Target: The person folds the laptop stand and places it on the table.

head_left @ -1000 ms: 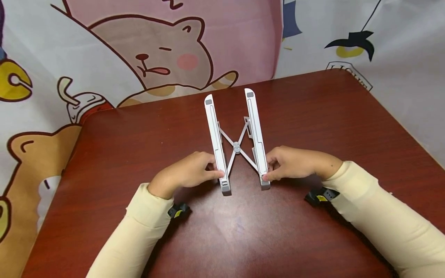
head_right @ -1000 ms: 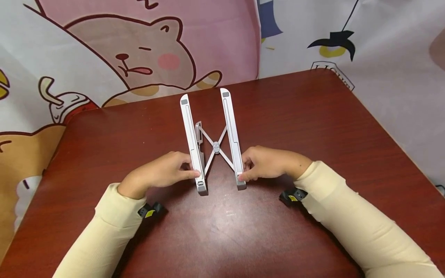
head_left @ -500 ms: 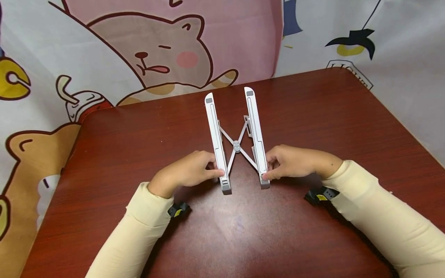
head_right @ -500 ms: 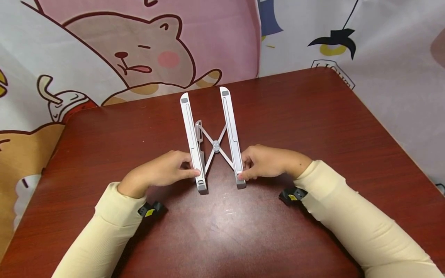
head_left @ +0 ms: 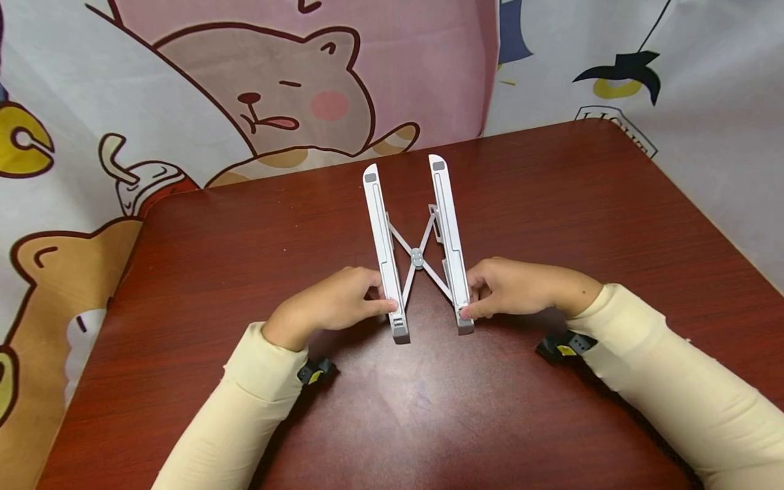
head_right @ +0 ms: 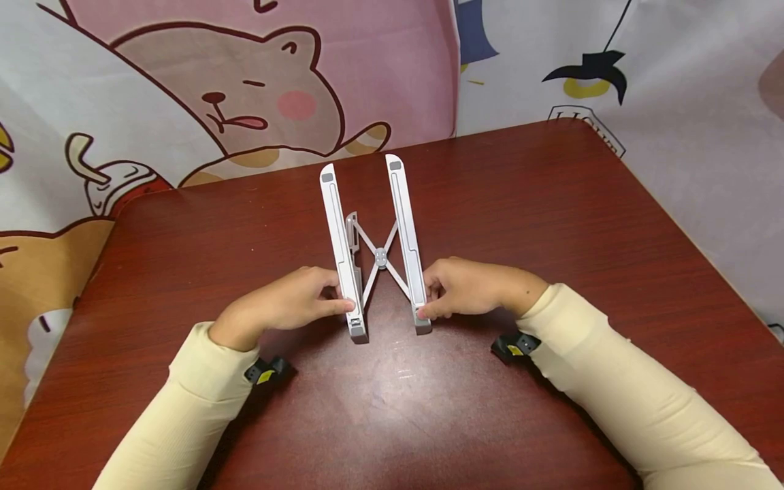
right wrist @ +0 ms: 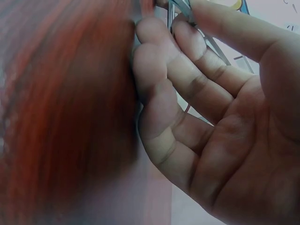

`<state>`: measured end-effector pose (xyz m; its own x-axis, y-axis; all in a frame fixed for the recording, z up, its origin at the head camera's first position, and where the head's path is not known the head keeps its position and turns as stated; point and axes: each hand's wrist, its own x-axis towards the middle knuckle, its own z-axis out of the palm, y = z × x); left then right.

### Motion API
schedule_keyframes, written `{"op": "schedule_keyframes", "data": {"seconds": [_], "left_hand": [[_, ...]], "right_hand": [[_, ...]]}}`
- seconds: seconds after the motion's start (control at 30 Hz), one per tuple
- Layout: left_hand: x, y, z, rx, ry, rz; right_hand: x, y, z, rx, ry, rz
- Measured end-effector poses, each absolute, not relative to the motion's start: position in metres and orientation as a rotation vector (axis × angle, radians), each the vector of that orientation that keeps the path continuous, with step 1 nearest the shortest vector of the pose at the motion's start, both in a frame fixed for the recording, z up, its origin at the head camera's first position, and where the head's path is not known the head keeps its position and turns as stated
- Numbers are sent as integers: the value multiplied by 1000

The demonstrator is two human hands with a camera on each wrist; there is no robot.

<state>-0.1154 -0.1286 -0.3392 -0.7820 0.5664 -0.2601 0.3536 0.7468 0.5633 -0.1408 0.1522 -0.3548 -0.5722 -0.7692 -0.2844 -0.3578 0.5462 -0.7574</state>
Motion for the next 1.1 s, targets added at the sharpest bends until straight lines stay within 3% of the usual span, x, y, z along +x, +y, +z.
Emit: {"op": "schedule_keyframes", "data": {"seconds": [1.1], "left_hand": [[-114, -121, -341, 728, 2518, 717]], "right_hand": [[-138, 148, -354, -966, 2198, -839]]}}
